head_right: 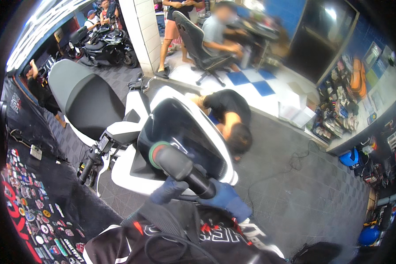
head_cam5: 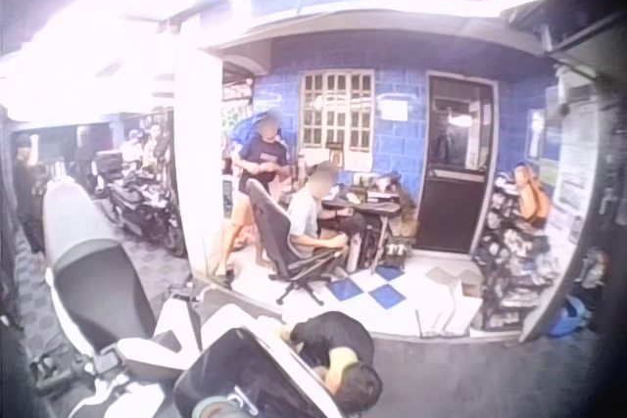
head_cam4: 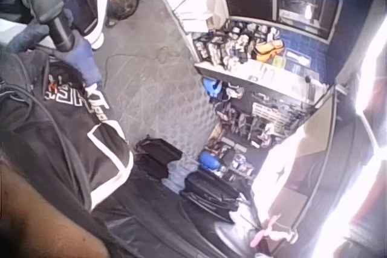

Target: The person uses a rotary polishing machine with a green pad to polish the black and white fairing of a motorcycle. They move the tool across the curved surfaces of the front and side panels in a workshop setting.

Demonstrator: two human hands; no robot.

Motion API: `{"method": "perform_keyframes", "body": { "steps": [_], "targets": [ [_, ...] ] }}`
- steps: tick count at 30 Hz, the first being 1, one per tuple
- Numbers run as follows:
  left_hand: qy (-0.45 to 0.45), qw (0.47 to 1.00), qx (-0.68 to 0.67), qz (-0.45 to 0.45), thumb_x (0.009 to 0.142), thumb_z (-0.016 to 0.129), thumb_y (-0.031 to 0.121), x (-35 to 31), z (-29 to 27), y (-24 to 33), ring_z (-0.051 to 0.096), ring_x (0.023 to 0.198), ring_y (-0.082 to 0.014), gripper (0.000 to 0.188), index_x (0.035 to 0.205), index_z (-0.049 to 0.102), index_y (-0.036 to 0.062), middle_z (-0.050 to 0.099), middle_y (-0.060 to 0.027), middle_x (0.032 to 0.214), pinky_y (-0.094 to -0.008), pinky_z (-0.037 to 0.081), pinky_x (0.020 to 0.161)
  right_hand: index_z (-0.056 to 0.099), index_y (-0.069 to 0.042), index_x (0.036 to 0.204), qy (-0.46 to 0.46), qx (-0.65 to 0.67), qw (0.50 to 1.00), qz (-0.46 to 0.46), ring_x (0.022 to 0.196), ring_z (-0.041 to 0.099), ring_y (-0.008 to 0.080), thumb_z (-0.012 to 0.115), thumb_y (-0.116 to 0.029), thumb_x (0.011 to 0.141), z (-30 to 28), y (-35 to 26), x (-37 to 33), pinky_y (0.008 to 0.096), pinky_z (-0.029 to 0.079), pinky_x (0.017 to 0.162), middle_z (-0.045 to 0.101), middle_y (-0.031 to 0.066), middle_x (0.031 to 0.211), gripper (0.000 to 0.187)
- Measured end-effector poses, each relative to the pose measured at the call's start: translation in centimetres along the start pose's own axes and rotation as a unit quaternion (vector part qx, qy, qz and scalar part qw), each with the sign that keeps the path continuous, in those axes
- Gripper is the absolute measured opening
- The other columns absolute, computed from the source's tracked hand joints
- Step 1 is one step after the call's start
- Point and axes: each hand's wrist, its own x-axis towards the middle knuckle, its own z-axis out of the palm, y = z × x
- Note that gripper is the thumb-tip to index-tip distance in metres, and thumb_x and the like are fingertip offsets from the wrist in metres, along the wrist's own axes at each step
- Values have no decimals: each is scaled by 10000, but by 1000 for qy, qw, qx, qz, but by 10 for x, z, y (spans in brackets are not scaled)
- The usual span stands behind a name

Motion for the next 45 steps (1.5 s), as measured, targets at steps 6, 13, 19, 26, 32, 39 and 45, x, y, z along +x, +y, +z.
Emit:
{"method": "perform_keyframes", "body": {
  "steps": [6,13,19,26,32,39,45],
  "targets": [
    [11,993,7,-116,871,887,301,33,-4,-20,572,1393,-312,950,1621,334,115,578,-161,1488,-487,472,1166,673,-63,1359,-67,79,993,49,1102,734,260,953,-460,759,-34,37,11,399,554,1004,764,156,1186,771],
    [121,992,-27,-23,933,771,273,127,3,-36,633,1283,-287,624,1455,523,38,635,-149,1367,-473,510,1124,692,-30,1305,-117,42,992,13,1004,751,253,929,-550,739,-105,63,93,381,581,923,770,168,1095,805],
    [222,974,-40,17,994,695,253,180,2,-24,618,1280,-283,541,1467,511,68,640,-129,1329,-481,495,1130,736,-60,1209,-161,78,983,-50,898,736,164,906,-490,817,-153,53,155,353,591,871,775,76,996,606],
    [203,976,-32,77,952,796,303,142,10,-3,663,1244,-238,602,1433,559,32,674,-122,1332,-450,511,1132,722,-40,1228,-136,18,985,-103,948,763,250,910,-557,754,-127,30,142,390,590,897,782,149,1044,727],
    [105,992,-62,33,903,853,238,71,14,-10,569,1392,-359,957,1655,268,152,575,-162,1471,-563,464,1178,696,-43,1268,-106,-14,992,-61,993,773,290,930,-564,717,-84,26,80,419,593,913,781,185,1081,794],
    [18,998,4,-67,963,785,185,3,4,-19,498,1466,-288,776,1618,380,96,527,-157,1550,-453,374,1245,674,-48,1319,-55,4,998,6,1030,769,298,931,-552,714,-19,39,14,409,592,936,771,192,1134,829],
    [27,973,-25,-228,944,815,211,-13,18,-14,558,1389,-205,697,1552,501,76,596,-90,1499,-397,411,1212,679,-55,1340,-15,125,991,45,1086,755,237,963,-479,714,18,55,-22,385,575,970,768,158,1203,808]
  ]
}}
